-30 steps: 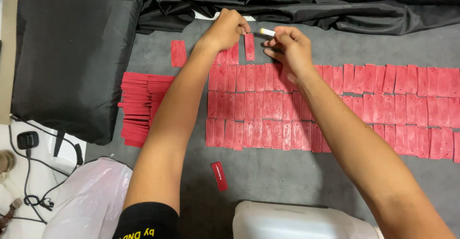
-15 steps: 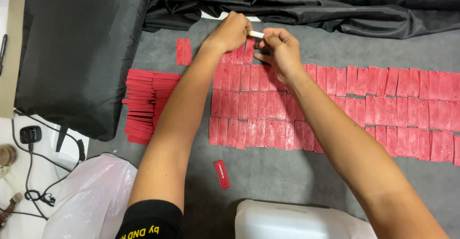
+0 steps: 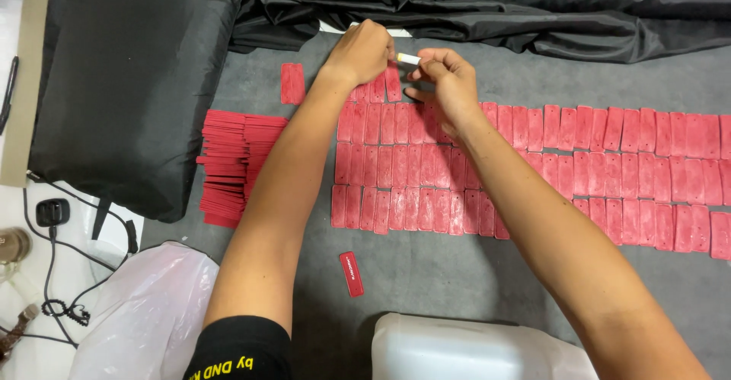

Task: Applying adhesive to small red leather strips and arranging them on a workbench

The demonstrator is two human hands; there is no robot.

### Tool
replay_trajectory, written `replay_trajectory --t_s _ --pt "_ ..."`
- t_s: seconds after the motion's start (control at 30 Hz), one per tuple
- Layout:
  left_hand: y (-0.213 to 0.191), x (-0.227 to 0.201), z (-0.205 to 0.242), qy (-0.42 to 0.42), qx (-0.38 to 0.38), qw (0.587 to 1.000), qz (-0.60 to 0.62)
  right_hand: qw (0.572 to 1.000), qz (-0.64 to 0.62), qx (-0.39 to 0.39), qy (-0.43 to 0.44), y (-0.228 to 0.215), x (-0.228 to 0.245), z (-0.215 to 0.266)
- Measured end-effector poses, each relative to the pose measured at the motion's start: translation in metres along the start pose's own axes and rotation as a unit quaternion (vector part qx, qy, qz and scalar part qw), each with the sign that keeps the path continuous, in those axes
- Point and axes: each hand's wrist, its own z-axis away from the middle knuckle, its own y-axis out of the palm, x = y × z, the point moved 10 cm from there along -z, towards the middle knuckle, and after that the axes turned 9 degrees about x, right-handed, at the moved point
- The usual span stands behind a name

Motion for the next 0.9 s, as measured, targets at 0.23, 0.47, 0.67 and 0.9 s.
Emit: replay_trajectory --t_s 0.23,0.47,0.67,0.9 --pt "-0.004 -0.007 0.01 -0.031 0.02 0.998 0.044 0.999 -0.03 0.011 0.013 0.004 -0.006 -0.001" --pt "-0.004 0.004 0.012 -0.064 0.015 0.996 0.062 1.0 -0.011 0.017 0.017 0.009 -0.009 -0.003" --pt "0.003 0.008 0.004 -0.026 -0.014 0.999 0.018 1.0 0.01 0.009 0.024 0.011 -0.006 0.003" --pt "0.001 0.011 0.002 0.006 -0.061 0.998 0.008 1.0 0.007 0.022 0.016 0.015 -0.002 0.007"
